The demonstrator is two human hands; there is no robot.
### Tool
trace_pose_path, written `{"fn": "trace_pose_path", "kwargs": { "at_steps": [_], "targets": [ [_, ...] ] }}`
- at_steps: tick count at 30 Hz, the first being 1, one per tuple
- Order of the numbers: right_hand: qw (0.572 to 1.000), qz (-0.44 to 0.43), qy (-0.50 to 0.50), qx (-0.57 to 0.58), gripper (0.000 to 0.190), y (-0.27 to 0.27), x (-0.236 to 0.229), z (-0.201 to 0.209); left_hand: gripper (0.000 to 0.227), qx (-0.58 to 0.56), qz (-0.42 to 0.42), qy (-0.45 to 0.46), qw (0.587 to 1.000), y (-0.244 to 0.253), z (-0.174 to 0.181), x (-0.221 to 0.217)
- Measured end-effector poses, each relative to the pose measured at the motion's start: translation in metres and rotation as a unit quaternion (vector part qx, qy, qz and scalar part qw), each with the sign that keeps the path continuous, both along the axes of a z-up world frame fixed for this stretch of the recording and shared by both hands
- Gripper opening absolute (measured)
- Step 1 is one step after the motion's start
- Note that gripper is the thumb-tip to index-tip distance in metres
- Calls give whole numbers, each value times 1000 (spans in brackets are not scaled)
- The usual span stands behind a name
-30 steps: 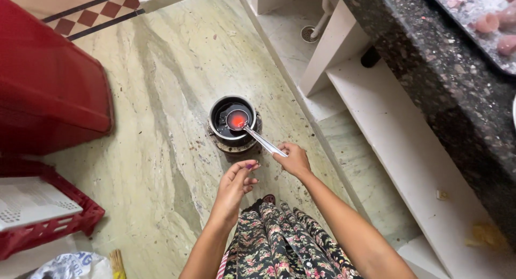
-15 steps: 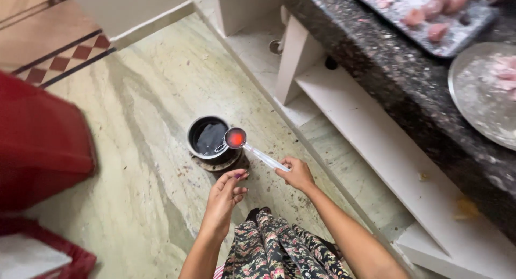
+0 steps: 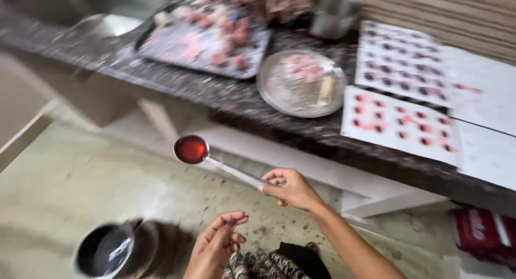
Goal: Pouring melted wax into small round molds using a ladle and preparing small wax pieces on a plate.
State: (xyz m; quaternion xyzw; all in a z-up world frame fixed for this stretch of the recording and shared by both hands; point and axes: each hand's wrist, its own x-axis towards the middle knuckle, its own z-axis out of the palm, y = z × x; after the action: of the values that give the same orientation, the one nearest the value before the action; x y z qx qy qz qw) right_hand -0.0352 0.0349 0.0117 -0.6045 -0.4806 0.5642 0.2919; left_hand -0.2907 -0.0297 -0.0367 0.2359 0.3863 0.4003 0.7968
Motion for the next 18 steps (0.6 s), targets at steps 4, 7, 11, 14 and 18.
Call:
{"fn": "trace_pose_path", "kwargs": {
  "at_steps": [4,7,11,14,18],
  "targets": [
    [990,-131,-33,35,33,-22,106,61,35,30,-131,-1,991,29,19,85],
    [980,-173,-51,78,31,-41,217,75,34,29,-163,30,986,45,44,171],
    [959,-248,-79,116,32,-77,345,101,33,25,-177,11,984,55,25,291],
    [938,-305,-131,99,32,-103,428,114,32,10,-200,-21,979,55,24,374],
    [902,-390,-175,62,34,-125,519,116,31,26,-251,-26,967,52,41,464]
  ]
}}
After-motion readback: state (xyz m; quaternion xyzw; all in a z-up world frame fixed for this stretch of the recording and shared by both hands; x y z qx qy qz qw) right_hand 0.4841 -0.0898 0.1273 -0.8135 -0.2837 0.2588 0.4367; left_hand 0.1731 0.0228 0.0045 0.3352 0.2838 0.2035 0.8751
